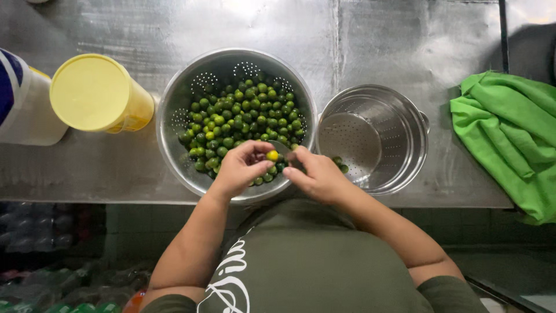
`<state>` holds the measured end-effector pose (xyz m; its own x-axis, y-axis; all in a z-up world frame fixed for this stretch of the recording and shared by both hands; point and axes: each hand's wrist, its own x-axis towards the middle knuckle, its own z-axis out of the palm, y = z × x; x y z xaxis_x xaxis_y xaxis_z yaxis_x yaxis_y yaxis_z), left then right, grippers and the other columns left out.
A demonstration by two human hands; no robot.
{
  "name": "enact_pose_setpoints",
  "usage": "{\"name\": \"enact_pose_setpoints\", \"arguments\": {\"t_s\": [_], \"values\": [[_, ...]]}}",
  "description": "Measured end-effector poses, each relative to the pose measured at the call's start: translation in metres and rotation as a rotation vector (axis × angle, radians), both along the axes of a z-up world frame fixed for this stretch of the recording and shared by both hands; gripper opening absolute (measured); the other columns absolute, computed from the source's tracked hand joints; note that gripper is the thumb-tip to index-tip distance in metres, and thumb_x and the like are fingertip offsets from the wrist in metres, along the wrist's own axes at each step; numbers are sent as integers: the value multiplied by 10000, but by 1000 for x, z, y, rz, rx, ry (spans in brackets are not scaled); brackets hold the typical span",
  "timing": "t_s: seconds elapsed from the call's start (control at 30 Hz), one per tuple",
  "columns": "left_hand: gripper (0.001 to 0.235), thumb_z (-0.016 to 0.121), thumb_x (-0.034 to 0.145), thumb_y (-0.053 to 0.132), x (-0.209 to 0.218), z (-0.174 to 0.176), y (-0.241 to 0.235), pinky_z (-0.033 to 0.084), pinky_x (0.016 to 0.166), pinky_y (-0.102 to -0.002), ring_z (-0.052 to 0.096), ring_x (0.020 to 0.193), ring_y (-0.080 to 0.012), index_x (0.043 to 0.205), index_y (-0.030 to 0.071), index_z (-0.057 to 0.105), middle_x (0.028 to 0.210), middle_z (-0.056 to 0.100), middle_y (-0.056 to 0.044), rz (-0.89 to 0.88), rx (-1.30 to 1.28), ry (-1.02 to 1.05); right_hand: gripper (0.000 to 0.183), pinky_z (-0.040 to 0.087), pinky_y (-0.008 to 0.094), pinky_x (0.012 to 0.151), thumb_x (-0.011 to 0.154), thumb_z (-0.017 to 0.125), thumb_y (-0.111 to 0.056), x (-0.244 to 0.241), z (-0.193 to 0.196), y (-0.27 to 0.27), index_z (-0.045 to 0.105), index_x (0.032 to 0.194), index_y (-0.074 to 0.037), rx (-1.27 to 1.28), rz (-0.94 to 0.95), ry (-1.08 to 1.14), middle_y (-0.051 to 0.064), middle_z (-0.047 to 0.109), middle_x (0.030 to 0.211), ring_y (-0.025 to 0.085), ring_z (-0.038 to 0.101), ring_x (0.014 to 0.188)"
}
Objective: The person picks up a citrus fruit from a colander, cuts off the stem end using a small knife, and places the fruit into a second colander.
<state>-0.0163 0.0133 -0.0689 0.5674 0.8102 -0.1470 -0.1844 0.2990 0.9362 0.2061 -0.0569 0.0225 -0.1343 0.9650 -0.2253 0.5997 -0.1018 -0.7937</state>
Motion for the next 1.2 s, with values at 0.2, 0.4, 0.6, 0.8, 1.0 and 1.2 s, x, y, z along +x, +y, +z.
{"name": "enact_pose_setpoints", "arguments": {"t_s": [0.2, 0.4, 0.6, 0.8, 1.0, 1.2], "values": [[344, 750, 875, -20, -9, 12, -10, 565, 884, -257, 685, 982, -111, 1210, -16, 673, 1094, 718, -43, -103, -89, -7, 408, 542, 436, 702, 901, 692, -398, -18, 9, 9, 584, 1081, -48, 74, 67, -19, 184, 718, 873, 370, 721, 814], [299, 744, 876, -37, -14, 25, -12, 557, 925, -257, 664, 1060, -126, 1169, -43, 684, 1170, 640, -47, -92, 104, -73, 396, 530, 447, 680, 931, 672, -393, -20, 4, 9, 522, 1024, -39, 130, 125, 28, 187, 683, 851, 391, 698, 793], [290, 749, 865, -42, -15, 32, -16, 561, 919, -259, 666, 1060, -136, 1150, -42, 693, 1179, 656, -75, -43, 209, -45, 388, 500, 463, 658, 962, 626, -400, -22, 2, 7, 506, 1010, -34, 80, 114, 41, 197, 652, 804, 411, 667, 765], [269, 750, 876, -42, -13, 22, -16, 563, 876, -258, 680, 1007, -141, 1139, -45, 691, 1130, 676, -79, 41, 316, -3, 391, 488, 439, 632, 997, 567, -427, -28, 6, 4, 537, 961, -39, -8, 51, 60, 194, 628, 738, 377, 651, 697], [172, 734, 880, -34, -13, 25, -9, 576, 841, -240, 673, 963, -109, 1036, -35, 662, 1073, 635, -35, 9, 115, -113, 407, 483, 419, 617, 1009, 530, -443, -30, 9, 5, 567, 947, -43, -27, 34, 102, 178, 605, 706, 345, 628, 653], [172, 768, 867, -40, -11, 44, -6, 557, 804, -231, 667, 921, -90, 1031, -38, 715, 1033, 673, -35, -52, 210, 18, 405, 486, 420, 617, 1021, 514, -435, -29, 0, 3, 582, 936, -45, 18, 35, 114, 172, 603, 704, 338, 617, 654]]}}
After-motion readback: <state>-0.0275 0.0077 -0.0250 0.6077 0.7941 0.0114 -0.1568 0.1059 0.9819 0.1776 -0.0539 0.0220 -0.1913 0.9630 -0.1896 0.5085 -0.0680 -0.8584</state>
